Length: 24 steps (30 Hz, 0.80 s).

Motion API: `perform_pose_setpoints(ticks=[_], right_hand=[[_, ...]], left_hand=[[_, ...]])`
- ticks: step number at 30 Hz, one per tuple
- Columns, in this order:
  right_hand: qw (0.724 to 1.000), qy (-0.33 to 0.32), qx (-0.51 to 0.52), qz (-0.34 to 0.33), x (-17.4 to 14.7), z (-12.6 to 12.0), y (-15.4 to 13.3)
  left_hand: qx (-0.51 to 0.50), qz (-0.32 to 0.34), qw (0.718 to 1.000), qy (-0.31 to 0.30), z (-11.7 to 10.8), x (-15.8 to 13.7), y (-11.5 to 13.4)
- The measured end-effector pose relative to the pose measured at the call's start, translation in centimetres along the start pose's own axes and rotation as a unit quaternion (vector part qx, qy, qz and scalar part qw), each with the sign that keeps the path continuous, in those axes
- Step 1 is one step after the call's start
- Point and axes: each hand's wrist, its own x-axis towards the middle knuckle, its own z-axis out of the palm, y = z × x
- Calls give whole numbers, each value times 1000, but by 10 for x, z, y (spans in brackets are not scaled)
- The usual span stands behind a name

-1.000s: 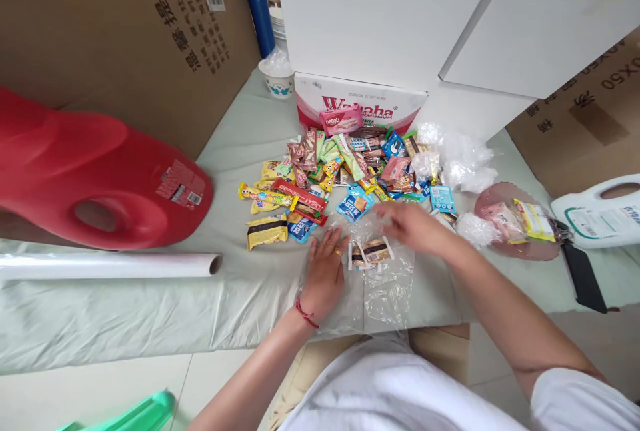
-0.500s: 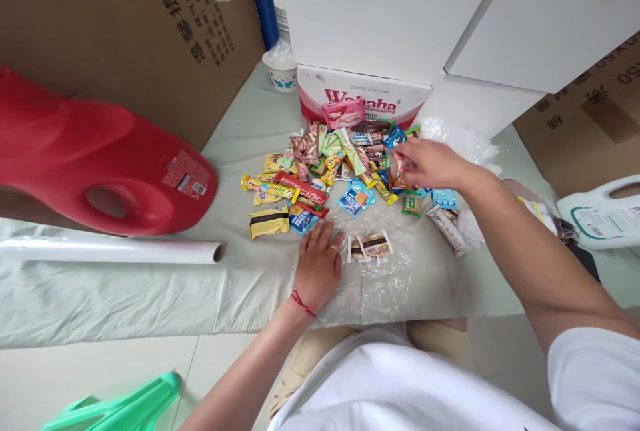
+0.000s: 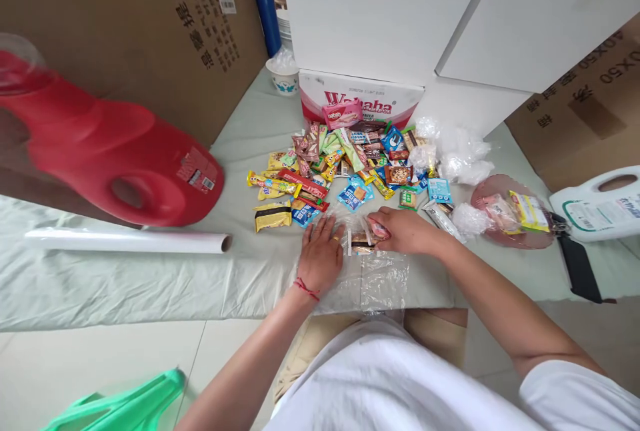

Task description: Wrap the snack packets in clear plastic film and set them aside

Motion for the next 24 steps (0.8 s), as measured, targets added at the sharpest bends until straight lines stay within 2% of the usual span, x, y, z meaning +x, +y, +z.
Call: perform_pose_setpoints(ticks=[3,8,11,19,24], right_hand=[[999,36,15,25,-3,-6,-18],[1000,-1,-10,25,7,17,-51],[999,8,-27,27,10,26,-53],[997,17,-41,56,5,17,-50],[996,0,-41,74,3,24,-57]], left_hand=[[-4,5,1000,1,2,0,-1],[-27,-11,999,23,7,2,-7],[-42,-8,998,39,10,2,-10],[-47,-9,998,52,10,1,-7],[-28,-14,999,43,5,2,-4]])
